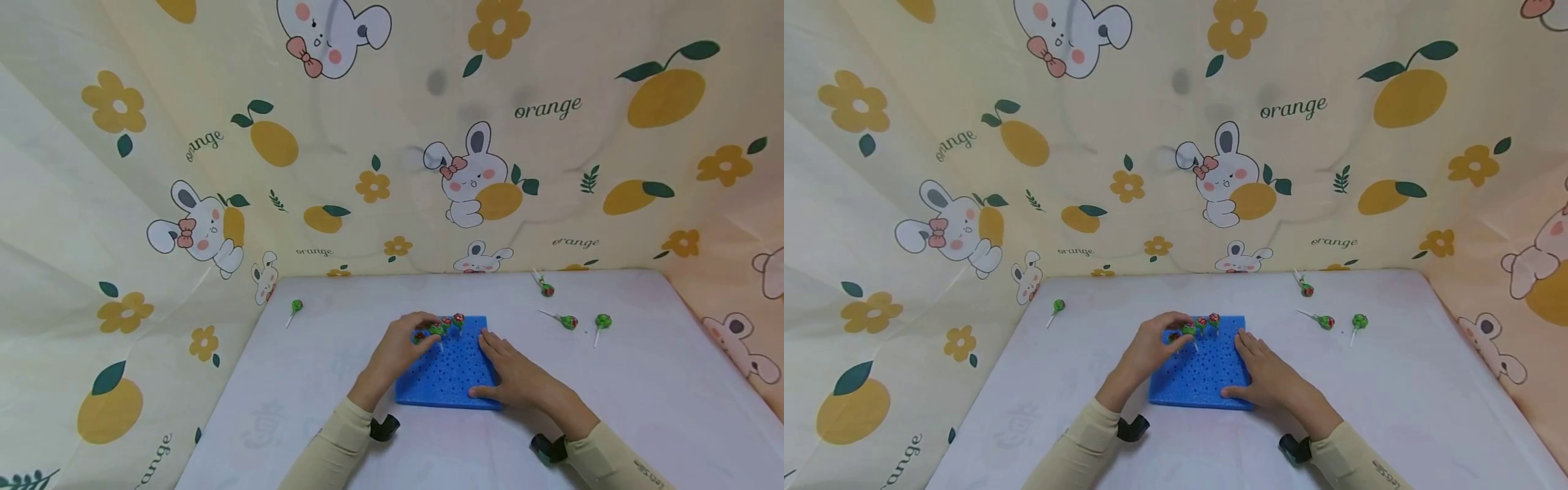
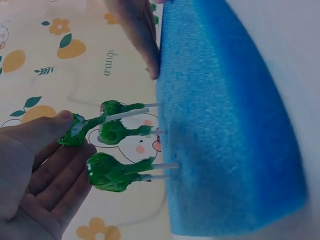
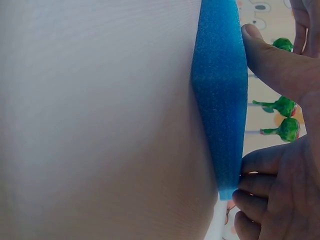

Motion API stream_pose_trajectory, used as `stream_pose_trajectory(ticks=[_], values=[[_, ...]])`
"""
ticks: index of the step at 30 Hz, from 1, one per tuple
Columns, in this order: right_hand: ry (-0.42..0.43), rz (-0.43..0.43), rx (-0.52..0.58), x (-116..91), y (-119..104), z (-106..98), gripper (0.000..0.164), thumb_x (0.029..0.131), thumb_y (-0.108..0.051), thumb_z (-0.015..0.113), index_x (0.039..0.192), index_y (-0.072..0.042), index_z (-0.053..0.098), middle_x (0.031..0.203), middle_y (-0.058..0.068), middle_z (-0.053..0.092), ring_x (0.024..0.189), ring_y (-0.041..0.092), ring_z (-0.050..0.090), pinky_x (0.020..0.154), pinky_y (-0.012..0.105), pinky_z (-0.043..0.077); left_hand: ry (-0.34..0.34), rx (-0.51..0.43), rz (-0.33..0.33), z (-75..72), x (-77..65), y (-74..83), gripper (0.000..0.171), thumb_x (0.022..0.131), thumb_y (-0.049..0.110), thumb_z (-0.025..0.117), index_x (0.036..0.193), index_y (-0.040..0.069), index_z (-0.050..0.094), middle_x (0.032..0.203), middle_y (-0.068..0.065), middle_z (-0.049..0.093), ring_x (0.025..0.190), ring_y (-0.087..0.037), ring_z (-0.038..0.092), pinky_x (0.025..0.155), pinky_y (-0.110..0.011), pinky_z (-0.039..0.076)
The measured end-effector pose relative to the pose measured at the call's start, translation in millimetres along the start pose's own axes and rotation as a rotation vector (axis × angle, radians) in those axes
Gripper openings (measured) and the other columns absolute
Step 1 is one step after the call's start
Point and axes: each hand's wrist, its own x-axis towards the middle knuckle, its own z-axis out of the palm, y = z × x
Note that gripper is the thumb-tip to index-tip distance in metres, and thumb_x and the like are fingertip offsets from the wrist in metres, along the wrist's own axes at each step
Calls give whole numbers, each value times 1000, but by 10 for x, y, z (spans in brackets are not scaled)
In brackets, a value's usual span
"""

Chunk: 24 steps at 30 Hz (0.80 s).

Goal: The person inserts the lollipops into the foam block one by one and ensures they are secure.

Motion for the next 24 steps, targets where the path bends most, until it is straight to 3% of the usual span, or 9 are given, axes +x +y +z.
stream_pose_trajectory(ticks=[24], values=[[2,2,7,-15,-25,-19,120,87,-67,79,166,7,28,174,29,23,159,53,24,128,66,25,-27,76,-16,114,16,-48,30,104,24,75,133,17,72,132,0,74,118,-13,70,102,-31,59]])
